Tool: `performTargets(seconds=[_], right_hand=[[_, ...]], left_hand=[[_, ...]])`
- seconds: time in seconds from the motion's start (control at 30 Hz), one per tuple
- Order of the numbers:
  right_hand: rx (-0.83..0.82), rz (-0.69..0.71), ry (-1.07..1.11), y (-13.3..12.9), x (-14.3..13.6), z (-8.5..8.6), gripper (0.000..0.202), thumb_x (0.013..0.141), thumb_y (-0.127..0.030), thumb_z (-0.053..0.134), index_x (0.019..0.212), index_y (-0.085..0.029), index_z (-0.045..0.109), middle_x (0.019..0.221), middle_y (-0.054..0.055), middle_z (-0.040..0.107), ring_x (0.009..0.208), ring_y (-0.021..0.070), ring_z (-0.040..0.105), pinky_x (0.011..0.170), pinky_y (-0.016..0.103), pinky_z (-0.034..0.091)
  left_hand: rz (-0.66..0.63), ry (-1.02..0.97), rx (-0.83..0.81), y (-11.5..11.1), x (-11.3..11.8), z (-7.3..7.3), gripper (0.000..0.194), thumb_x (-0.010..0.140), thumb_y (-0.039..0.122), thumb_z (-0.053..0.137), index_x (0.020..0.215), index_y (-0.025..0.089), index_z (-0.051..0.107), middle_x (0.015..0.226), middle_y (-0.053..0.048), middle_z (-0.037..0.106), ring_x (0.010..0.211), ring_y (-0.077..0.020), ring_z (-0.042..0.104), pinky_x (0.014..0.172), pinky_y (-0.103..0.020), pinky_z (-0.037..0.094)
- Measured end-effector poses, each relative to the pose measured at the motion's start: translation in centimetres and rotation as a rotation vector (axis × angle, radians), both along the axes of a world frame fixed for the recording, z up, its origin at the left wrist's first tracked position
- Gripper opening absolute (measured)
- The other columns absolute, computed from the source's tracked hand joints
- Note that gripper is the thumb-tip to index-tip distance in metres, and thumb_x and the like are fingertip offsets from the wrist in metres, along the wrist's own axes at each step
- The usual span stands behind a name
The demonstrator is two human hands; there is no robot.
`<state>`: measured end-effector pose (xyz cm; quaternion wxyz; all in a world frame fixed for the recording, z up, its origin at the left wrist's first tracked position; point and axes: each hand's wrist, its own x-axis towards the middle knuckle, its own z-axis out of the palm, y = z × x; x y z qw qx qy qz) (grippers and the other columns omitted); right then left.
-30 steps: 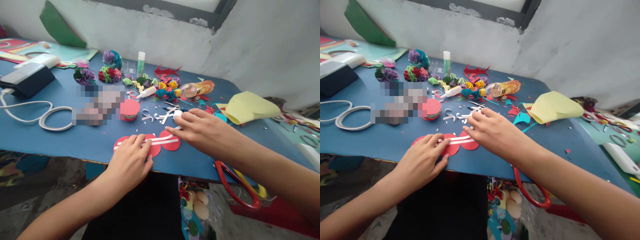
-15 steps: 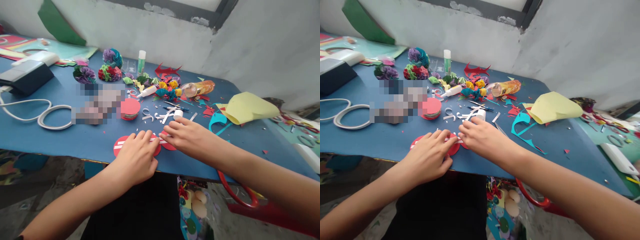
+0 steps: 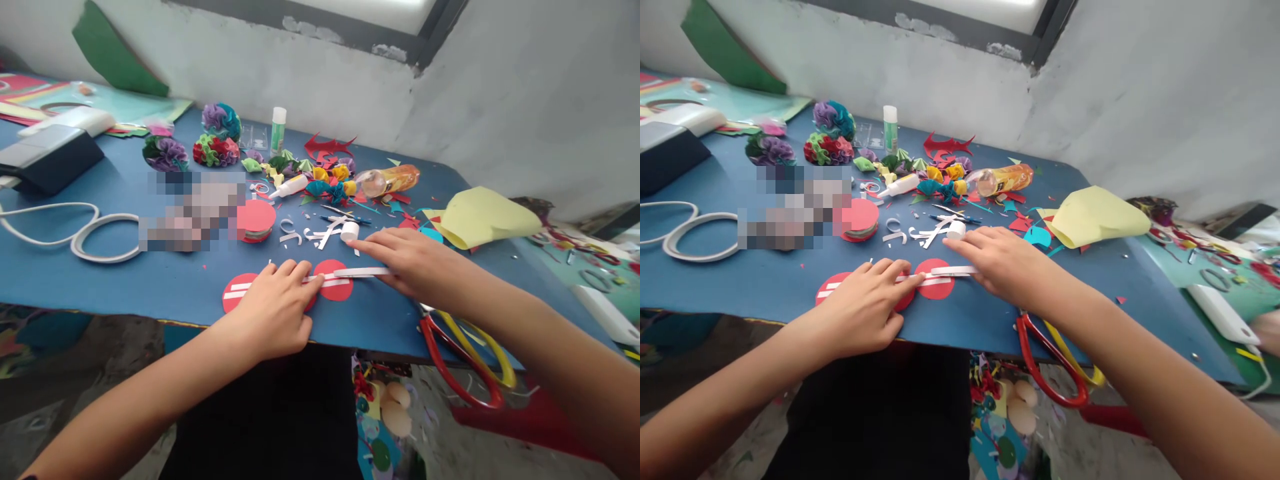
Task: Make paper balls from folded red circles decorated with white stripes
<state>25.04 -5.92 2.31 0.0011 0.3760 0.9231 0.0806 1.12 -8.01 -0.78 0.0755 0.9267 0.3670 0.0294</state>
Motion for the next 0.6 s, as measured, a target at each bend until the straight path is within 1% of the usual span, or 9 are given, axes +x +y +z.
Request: performTargets(seconds=[0.1, 0.23, 0.27, 0.33, 0.4, 0.47, 0.53, 0.57, 0.6], right_hand=[[-0.132, -0.090, 0.078, -0.4, 1.8, 0.0, 0.049, 0.083, -0.019, 0.054, 0.131, -0.016, 0.044, 0.110, 0.012, 0.060, 0.097, 0.0240, 0.058, 0.080, 0.036, 0.047], [-0.388, -0.192, 0.153, -0.7, 3.2, 0.2, 0.053, 0.081, -0.031, 0.060, 0.131, -0.024, 0.044, 0.111, 0.008, 0.061, 0.091, 0.0199, 0.062, 0.073, 0.031, 0.051], [-0.429, -0.203, 0.167, -0.7, 3.4, 0.4, 0.050, 0.081, -0.032, 0.061, 0.128, -0.025, 0.047, 0.111, 0.007, 0.061, 0.091, 0.0191, 0.062, 0.073, 0.030, 0.051], [-0.459, -0.212, 0.197, -0.5, 3.4, 0.6, 0.035, 0.082, -0.031, 0.059, 0.117, -0.024, 0.056, 0.107, 0.004, 0.064, 0.090, 0.0177, 0.062, 0.074, 0.028, 0.050], [-0.410, -0.230, 0.233, -0.4, 3.0, 0.8, 0.027, 0.085, -0.029, 0.055, 0.111, -0.023, 0.059, 0.098, 0.003, 0.067, 0.085, 0.0168, 0.063, 0.073, 0.028, 0.050], [-0.279, -0.258, 0.261, -0.2, 2.2, 0.9, 0.030, 0.087, -0.025, 0.052, 0.116, -0.020, 0.056, 0.093, 0.004, 0.068, 0.081, 0.0173, 0.064, 0.070, 0.029, 0.051], [-0.099, -0.247, 0.256, -0.2, 1.1, 0.9, 0.034, 0.087, -0.020, 0.050, 0.121, -0.017, 0.052, 0.097, 0.007, 0.068, 0.085, 0.0196, 0.065, 0.072, 0.032, 0.051], [-0.012, -0.215, 0.243, -0.2, 0.5, 0.9, 0.033, 0.087, -0.017, 0.050, 0.120, -0.016, 0.053, 0.101, 0.008, 0.068, 0.089, 0.0207, 0.064, 0.074, 0.033, 0.051], [0.056, -0.168, 0.225, -0.3, 0.0, 0.9, 0.031, 0.087, -0.015, 0.049, 0.117, -0.015, 0.054, 0.102, 0.010, 0.067, 0.091, 0.0214, 0.063, 0.076, 0.033, 0.050]], left_hand=[[-0.010, 0.011, -0.008, 0.2, 0.2, 0.4, 0.055, 0.072, 0.022, 0.043, 0.127, 0.021, 0.048, 0.110, -0.012, 0.053, 0.094, -0.0296, 0.052, 0.077, -0.045, 0.044], [-0.035, 0.036, -0.030, 0.6, 0.2, 0.8, 0.056, 0.070, 0.021, 0.045, 0.127, 0.022, 0.049, 0.104, -0.011, 0.054, 0.090, -0.0277, 0.053, 0.075, -0.042, 0.045], [-0.042, 0.043, -0.035, 0.7, 0.2, 1.0, 0.056, 0.071, 0.021, 0.045, 0.126, 0.022, 0.049, 0.104, -0.011, 0.054, 0.090, -0.0274, 0.054, 0.075, -0.041, 0.045], [-0.056, 0.047, -0.063, 1.1, 0.3, 1.3, 0.051, 0.074, 0.022, 0.046, 0.124, 0.023, 0.051, 0.104, -0.010, 0.055, 0.091, -0.0265, 0.055, 0.076, -0.039, 0.045], [-0.051, 0.032, -0.115, 1.7, 0.3, 1.8, 0.042, 0.080, 0.028, 0.045, 0.120, 0.022, 0.054, 0.103, -0.009, 0.057, 0.089, -0.0251, 0.057, 0.075, -0.036, 0.046], [0.001, -0.014, -0.143, 2.4, 0.6, 2.2, 0.039, 0.085, 0.038, 0.043, 0.118, 0.019, 0.054, 0.102, -0.009, 0.059, 0.087, -0.0242, 0.059, 0.073, -0.034, 0.046], [0.070, -0.125, -0.153, 3.1, 1.0, 2.6, 0.044, 0.086, 0.047, 0.043, 0.117, 0.017, 0.052, 0.100, -0.009, 0.062, 0.083, -0.0234, 0.060, 0.069, -0.032, 0.045], [0.084, -0.205, -0.170, 3.5, 1.3, 2.7, 0.044, 0.086, 0.048, 0.045, 0.115, 0.016, 0.053, 0.097, -0.009, 0.063, 0.080, -0.0226, 0.060, 0.068, -0.031, 0.043], [0.082, -0.287, -0.200, 3.7, 1.5, 2.7, 0.039, 0.085, 0.047, 0.047, 0.110, 0.017, 0.055, 0.093, -0.007, 0.064, 0.077, -0.0212, 0.059, 0.066, -0.030, 0.042]])
